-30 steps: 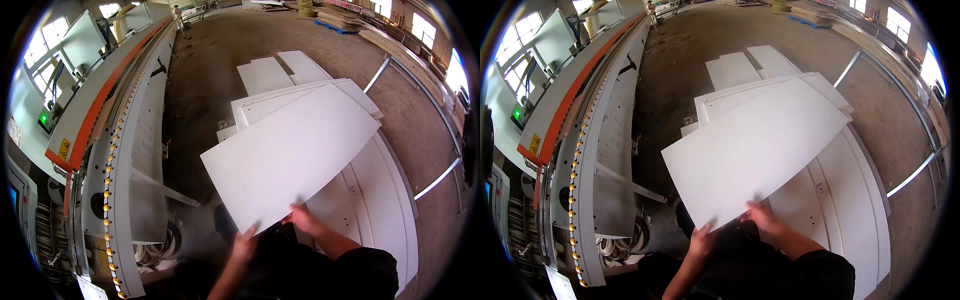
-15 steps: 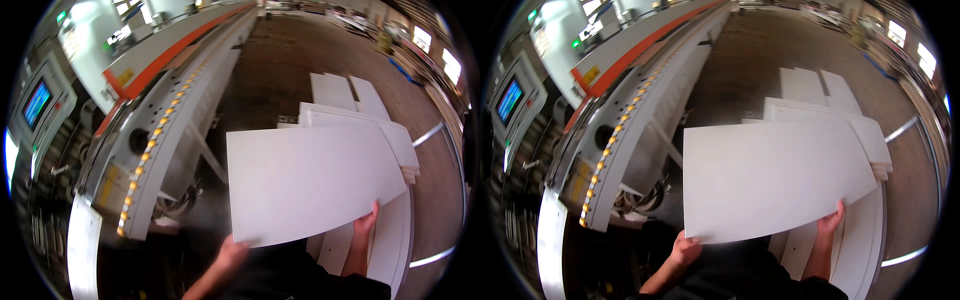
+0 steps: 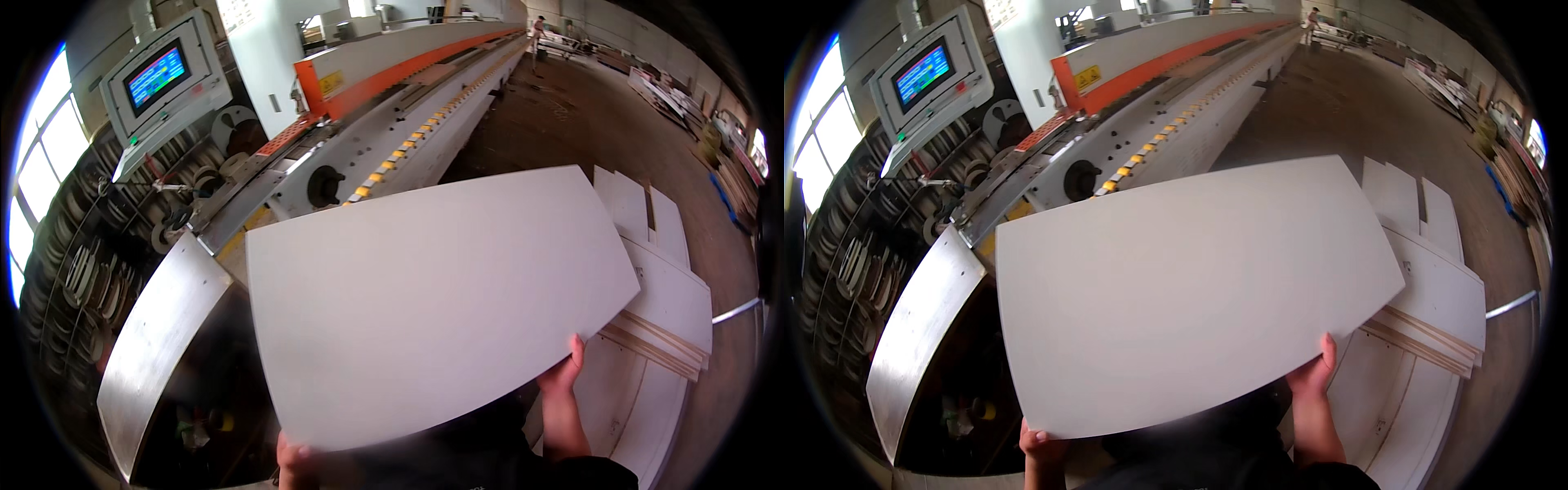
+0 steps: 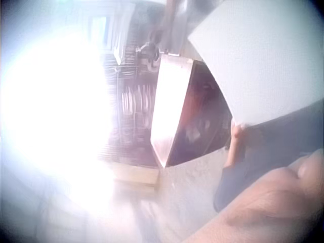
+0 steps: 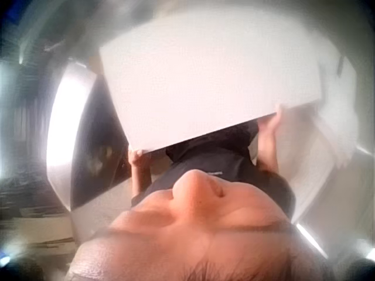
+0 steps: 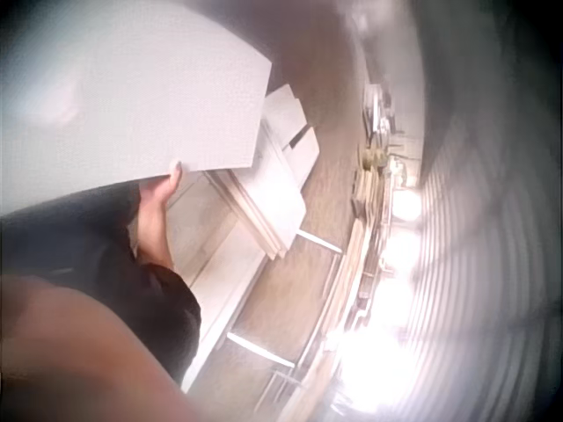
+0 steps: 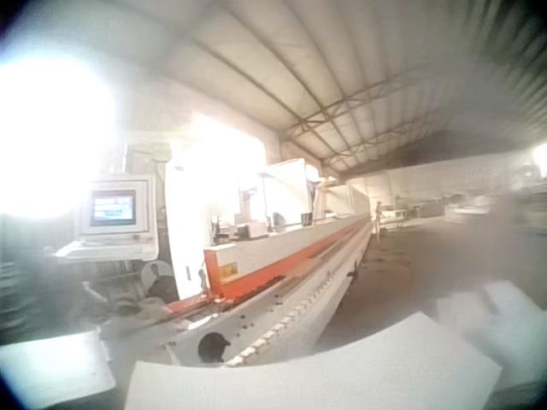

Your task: The person repeatedly picks up white rectangular panels from a stack and places them onto a roller conveyor belt to feed them into a processing machine. The person handles the panels one at a time, aligning them on the rollers before they are pulled into the machine.

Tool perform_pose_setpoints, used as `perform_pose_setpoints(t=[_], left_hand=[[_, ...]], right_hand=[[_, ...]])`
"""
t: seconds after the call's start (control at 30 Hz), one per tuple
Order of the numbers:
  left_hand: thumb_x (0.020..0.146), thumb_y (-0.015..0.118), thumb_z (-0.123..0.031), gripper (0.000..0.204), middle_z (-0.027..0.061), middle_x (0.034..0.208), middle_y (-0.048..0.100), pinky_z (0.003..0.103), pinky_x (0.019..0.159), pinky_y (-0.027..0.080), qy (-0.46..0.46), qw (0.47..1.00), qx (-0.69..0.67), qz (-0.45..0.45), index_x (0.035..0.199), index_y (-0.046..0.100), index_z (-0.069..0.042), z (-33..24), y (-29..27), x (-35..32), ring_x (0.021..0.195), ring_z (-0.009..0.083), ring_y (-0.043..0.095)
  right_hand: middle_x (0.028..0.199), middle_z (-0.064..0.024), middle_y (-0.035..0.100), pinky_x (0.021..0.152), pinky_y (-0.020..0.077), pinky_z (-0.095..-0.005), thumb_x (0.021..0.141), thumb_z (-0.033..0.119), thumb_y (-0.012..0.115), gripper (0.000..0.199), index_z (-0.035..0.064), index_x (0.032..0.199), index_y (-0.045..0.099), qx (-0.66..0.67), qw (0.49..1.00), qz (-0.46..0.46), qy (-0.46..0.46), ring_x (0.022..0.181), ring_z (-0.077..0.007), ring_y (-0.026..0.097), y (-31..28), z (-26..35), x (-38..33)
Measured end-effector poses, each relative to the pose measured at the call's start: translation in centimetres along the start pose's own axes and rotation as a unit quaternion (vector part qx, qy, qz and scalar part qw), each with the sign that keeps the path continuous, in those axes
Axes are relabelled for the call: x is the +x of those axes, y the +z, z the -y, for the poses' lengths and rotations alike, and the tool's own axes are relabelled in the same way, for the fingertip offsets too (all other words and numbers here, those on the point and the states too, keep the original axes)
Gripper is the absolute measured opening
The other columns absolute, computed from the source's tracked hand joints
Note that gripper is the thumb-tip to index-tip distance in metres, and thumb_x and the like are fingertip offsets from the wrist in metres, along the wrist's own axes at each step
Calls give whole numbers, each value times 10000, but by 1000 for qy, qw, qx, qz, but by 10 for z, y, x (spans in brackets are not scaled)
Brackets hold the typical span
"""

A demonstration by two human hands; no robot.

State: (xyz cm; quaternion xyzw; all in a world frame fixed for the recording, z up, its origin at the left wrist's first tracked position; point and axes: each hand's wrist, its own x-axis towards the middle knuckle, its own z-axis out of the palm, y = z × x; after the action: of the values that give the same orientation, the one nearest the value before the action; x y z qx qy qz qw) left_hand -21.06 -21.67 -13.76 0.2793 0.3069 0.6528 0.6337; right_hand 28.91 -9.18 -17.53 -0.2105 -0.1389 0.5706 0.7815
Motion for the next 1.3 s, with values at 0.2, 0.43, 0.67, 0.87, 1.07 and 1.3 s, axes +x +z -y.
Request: perform_pose_setpoints(t=[0.2, 0.43, 0.67, 0.87, 1.07, 1.3], left_hand=[[846, 612, -222, 688, 145, 1235, 658, 523, 1070, 523, 171, 979, -42, -106, 1453, 479, 73, -11, -55, -73, 1149, 293, 657], [929, 606, -410, 721, 160, 1492, 567, 524, 1153, 429, 282, 942, 10, -184, 1528, 477, -31, -80, -56, -105, 1362, 345, 547], [1076, 417, -636, 770, 144, 1530, 549, 500, 1161, 393, 355, 928, 78, -82, 1558, 454, -37, -129, -54, -84, 1379, 303, 525], [1097, 487, -544, 682, 174, 1376, 631, 489, 1098, 457, 424, 792, 293, -326, 1532, 453, -20, -37, -122, -87, 1262, 326, 594], [1109, 548, -407, 441, 124, 1073, 679, 393, 802, 551, 390, 795, 262, -384, 1307, 581, -14, -25, -153, -51, 963, 238, 654], [1120, 548, -363, 342, 67, 883, 646, 281, 631, 493, 441, 618, 455, -464, 1184, 621, -36, -60, -87, 5, 754, 147, 590]], right_hand=[[1410, -92, 617, 1136, 443, -463, 920, 348, 681, 625, 60, 1456, 540, -30, 991, 26, 131, 1314, -300, 574, 80, -75, 32], [1384, -89, 641, 1127, 437, -454, 981, 385, 705, 571, 30, 1409, 575, -97, 948, 208, 222, 1287, -278, 595, 172, -171, 49], [1200, -94, 712, 957, 515, -311, 1076, 421, 632, 523, -44, 1313, 663, -315, 854, 331, 249, 1098, -171, 649, 254, -204, 70], [1339, -168, 679, 1034, 516, -368, 1002, 441, 706, 614, -19, 1400, 618, -514, 781, 302, -185, 1215, -253, 652, 242, -205, 39], [1607, -315, 413, 1204, 368, -571, 955, 568, 689, 871, -22, 1549, 446, -623, 566, 407, -354, 1487, -471, 424, 241, -216, 42], [1679, -317, 279, 1236, 279, -625, 992, 631, 607, 992, -59, 1624, 275, -638, 522, 435, -363, 1553, -485, 303, 261, -244, 66]])
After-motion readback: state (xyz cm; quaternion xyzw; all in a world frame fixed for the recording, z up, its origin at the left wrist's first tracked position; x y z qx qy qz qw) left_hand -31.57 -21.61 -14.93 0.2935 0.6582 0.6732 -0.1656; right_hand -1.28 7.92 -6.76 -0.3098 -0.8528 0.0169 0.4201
